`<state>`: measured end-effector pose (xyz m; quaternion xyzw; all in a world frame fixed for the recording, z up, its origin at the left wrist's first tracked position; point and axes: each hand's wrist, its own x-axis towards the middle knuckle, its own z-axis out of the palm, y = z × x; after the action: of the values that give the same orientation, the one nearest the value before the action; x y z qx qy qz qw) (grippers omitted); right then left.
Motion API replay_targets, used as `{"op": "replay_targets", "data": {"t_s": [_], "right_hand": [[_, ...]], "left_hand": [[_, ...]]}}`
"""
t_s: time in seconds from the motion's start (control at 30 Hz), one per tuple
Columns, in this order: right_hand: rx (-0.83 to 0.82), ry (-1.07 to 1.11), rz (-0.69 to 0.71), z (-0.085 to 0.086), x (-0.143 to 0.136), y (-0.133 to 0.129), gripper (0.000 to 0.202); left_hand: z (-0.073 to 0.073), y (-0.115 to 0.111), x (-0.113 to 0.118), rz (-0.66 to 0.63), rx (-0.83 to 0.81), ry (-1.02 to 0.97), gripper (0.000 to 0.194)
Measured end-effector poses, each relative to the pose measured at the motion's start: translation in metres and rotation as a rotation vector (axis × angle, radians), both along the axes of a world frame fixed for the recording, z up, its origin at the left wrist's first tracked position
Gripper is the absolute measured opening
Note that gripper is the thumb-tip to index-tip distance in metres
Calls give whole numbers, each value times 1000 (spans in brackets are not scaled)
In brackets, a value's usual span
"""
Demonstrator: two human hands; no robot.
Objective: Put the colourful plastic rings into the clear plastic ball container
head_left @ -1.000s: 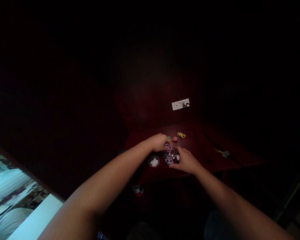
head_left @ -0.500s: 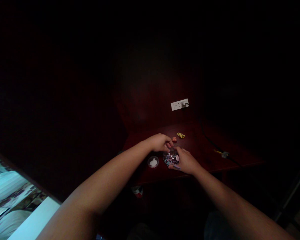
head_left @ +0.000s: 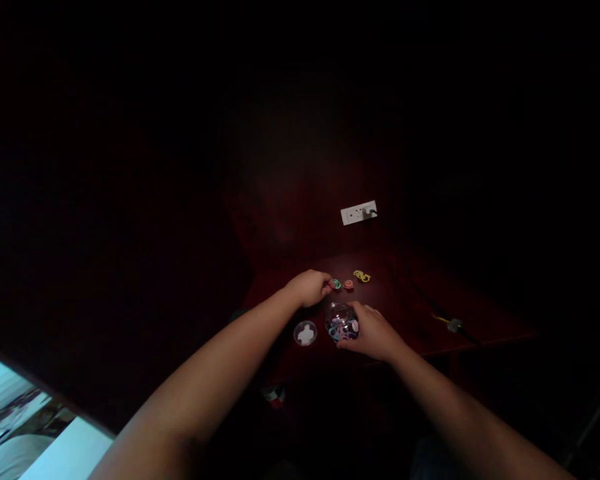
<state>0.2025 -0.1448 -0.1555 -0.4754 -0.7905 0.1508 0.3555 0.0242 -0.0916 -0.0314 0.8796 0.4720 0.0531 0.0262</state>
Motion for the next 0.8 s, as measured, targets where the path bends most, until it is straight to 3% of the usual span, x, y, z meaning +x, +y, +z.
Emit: {"op": "replay_targets", "data": {"t_s": [0.2,0.37,0.6,0.8], "right_hand": [[-35,10,-21,1,-1,1,83],[-39,22,-16,3,-1,-1,81],[-52,24,-36,5,-2,-1,79],[-68,36,-43,5,-3,0,81]], "left_hand": [[-28,37,-7,183,49,76,37],[-53,69,1,191,-3,75,48],[-66,107,8,199,-44,98,49],[-75,122,18,171,-86,125,35]]}}
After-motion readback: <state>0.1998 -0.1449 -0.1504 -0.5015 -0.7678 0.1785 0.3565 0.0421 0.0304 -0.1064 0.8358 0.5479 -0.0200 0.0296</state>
